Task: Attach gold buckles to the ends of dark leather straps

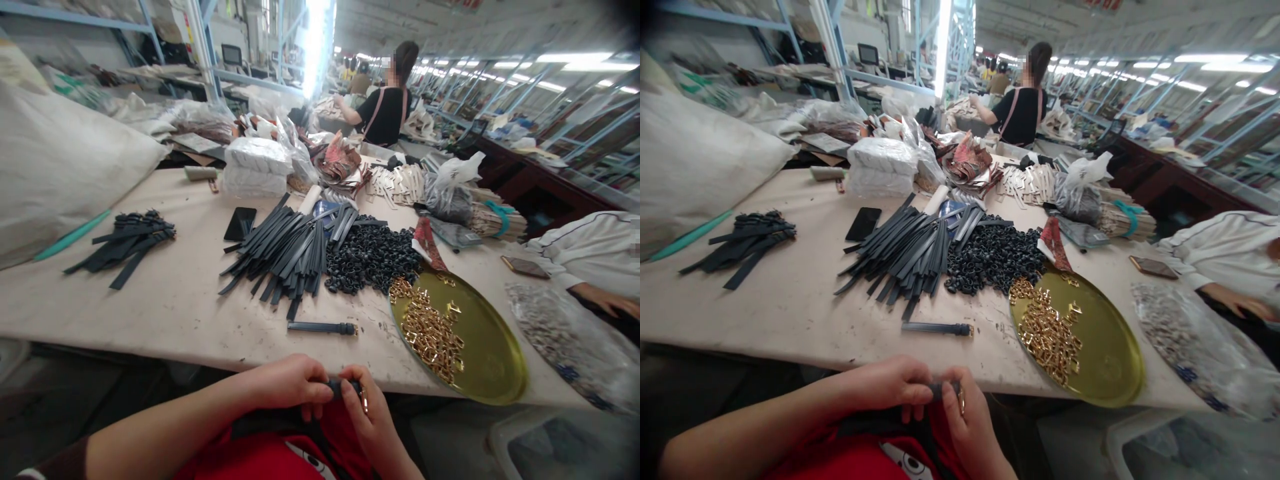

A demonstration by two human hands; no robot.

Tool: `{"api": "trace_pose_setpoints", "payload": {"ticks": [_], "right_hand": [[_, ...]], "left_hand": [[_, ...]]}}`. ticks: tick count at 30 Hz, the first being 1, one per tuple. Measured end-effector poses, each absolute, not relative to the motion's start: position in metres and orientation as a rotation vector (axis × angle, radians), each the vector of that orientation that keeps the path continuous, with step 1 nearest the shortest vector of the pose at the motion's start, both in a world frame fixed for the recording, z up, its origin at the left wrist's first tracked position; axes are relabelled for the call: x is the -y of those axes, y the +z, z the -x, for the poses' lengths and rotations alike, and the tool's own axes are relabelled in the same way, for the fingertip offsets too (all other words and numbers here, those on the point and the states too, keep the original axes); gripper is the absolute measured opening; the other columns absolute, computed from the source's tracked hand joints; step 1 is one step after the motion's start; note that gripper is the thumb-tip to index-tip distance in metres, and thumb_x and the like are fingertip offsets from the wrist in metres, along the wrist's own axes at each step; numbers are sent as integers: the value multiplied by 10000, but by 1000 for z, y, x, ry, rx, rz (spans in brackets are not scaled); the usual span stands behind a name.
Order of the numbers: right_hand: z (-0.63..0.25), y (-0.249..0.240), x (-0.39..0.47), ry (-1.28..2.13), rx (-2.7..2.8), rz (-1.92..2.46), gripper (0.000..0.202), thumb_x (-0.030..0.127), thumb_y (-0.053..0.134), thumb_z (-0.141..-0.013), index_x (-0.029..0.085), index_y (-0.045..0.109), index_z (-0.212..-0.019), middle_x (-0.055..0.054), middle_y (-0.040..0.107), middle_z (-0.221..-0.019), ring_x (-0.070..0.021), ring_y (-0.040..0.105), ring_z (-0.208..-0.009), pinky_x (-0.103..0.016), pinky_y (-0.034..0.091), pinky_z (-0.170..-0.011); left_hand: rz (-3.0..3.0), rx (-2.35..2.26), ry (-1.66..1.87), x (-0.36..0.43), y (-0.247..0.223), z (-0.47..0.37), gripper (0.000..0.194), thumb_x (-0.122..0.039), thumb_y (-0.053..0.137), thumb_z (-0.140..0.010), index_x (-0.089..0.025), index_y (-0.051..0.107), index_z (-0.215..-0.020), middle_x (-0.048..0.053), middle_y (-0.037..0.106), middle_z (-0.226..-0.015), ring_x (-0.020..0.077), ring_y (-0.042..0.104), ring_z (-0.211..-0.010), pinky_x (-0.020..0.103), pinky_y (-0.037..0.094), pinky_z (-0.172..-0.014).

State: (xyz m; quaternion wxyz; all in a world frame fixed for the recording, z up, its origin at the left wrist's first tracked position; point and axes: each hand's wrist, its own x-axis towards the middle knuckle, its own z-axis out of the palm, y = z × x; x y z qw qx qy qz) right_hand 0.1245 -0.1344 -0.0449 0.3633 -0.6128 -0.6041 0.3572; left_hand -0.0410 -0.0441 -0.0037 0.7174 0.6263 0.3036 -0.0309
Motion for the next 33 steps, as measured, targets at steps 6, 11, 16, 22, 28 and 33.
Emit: {"api": "trace_pose_setpoints", "payload": {"ticks": [6, 11, 16, 22, 28, 33], "right_hand": [[-127, -49, 130, 972, 1583, 1495, 174, 276, 376, -874, 190, 510, -946, -32, 615, -817, -138, 587, -761, -231, 465, -675], [-132, -48, 130, 826, 1379, 1541, 177, 280, 390, -870, 196, 522, -955, -31, 610, -810, -138, 589, -751, -219, 481, -651], [-140, -46, 123, 791, 1419, 1577, 179, 283, 401, -865, 201, 510, -982, -38, 614, -845, -147, 596, -784, -226, 479, -666], [-147, -46, 117, 697, 1445, 1583, 169, 269, 382, -868, 203, 502, -967, -31, 611, -806, -142, 598, -735, -233, 479, -651], [-144, -48, 113, 619, 1506, 1671, 177, 259, 375, -864, 203, 491, -984, -45, 622, -824, -154, 599, -719, -256, 461, -634], [-138, -46, 109, 614, 1498, 1706, 198, 269, 342, -863, 198, 495, -966, -19, 594, -702, -134, 568, -602, -228, 432, -547]], "left_hand": [[-1461, -688, -168, 36, 1, 33, 174, -255, 436, -753, -161, 523, -636, -43, 526, -520, 70, 442, -430, 155, 329, -417], [-1557, -676, -230, 24, 11, 18, 230, -273, 424, -770, -170, 528, -593, -47, 508, -503, 70, 448, -443, 156, 335, -442], [-1728, -685, -296, 12, 14, 9, 242, -267, 392, -785, -178, 555, -628, -55, 500, -488, 69, 448, -443, 154, 313, -436], [-1560, -633, -245, 11, 11, -1, 241, -303, 392, -789, -170, 540, -653, -53, 478, -502, 72, 421, -438, 159, 312, -426], [-1730, -711, -240, 8, 8, 0, 310, -379, 414, -785, -169, 482, -567, -40, 449, -506, 87, 393, -480, 201, 253, -447], [-1503, -863, -200, 19, -26, -9, 437, -606, 465, -654, -179, 414, -578, -58, 329, -478, 83, 283, -457, 219, 189, -419]]}}
